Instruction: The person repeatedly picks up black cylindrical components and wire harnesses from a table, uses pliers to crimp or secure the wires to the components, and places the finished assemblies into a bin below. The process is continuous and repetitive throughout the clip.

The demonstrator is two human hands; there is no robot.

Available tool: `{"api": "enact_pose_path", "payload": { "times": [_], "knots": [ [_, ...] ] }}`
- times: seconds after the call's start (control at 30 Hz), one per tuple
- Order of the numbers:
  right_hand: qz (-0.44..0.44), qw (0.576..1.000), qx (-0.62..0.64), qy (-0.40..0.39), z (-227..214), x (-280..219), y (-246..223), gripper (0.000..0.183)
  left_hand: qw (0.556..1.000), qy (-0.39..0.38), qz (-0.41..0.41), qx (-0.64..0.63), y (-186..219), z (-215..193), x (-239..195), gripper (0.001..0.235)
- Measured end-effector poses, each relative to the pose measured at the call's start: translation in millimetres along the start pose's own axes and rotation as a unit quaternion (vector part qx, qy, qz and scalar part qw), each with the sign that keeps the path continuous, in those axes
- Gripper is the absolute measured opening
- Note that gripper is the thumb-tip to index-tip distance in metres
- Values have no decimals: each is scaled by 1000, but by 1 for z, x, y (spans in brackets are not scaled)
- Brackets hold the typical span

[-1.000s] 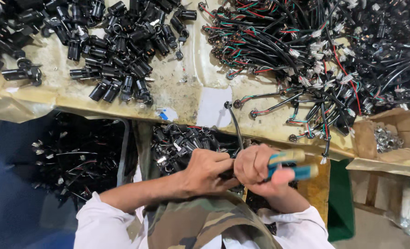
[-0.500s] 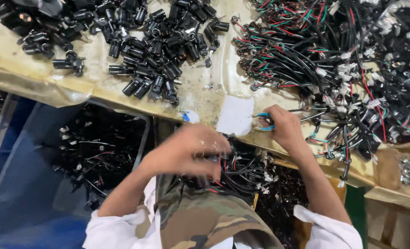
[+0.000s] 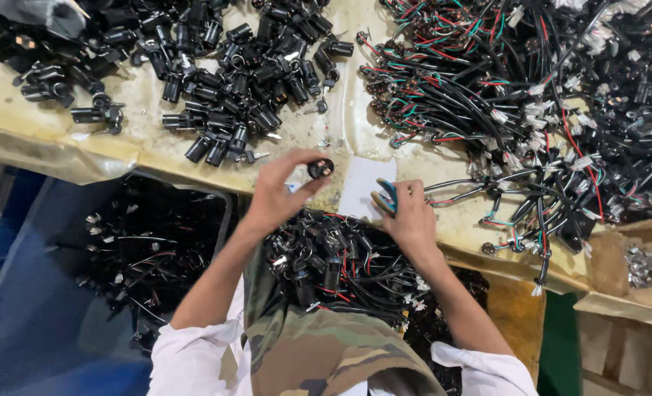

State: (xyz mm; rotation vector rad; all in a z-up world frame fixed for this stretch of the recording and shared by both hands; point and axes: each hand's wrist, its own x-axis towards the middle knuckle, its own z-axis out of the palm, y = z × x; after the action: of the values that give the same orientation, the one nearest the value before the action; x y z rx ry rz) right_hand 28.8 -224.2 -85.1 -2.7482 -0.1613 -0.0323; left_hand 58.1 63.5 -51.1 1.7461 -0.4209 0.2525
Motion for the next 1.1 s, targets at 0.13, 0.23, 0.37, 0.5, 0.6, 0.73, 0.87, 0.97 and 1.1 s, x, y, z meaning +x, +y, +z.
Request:
{"api": "enact_pose_path", "payload": {
  "times": [0.13, 0.23, 0.37, 0.5, 0.6, 0.73, 0.87, 0.97, 1.1],
  "knots": [
    [-33, 999, 11, 19, 8, -7, 1, 37, 991, -31, 25, -125, 20, 19, -5, 37],
    [-33, 996, 60, 60, 8, -10, -4, 25, 973, -46, -48, -221, 32, 35, -5, 38],
    [-69, 988, 125, 52, -24, -12, -14, 22, 976, -46, -79, -199, 50, 44, -6, 42],
    [-200, 927, 305, 84, -98, -21, -27, 27, 954, -250, -99, -131, 64, 45, -7, 23],
    [-282, 888, 361, -37, -135, -23, -48, 23, 949, -286, 90, -101, 67, 49, -9, 24],
    [-339, 858, 334, -195, -144, -2, -70, 25, 917, -390, 78, -19, 69, 49, 5, 26],
    [-245, 904, 349, 46, -121, -15, -75, 13, 962, -259, 88, 23, 81, 45, 6, 27],
    [-172, 783, 598, 21, -117, -41, -62, 30, 973, -192, 121, 51, 94, 57, -11, 20],
    [-234, 460, 849, -111, -111, -61, -58, 64, 969, -187, 151, 63, 95, 78, -45, 24]
  ]
}}
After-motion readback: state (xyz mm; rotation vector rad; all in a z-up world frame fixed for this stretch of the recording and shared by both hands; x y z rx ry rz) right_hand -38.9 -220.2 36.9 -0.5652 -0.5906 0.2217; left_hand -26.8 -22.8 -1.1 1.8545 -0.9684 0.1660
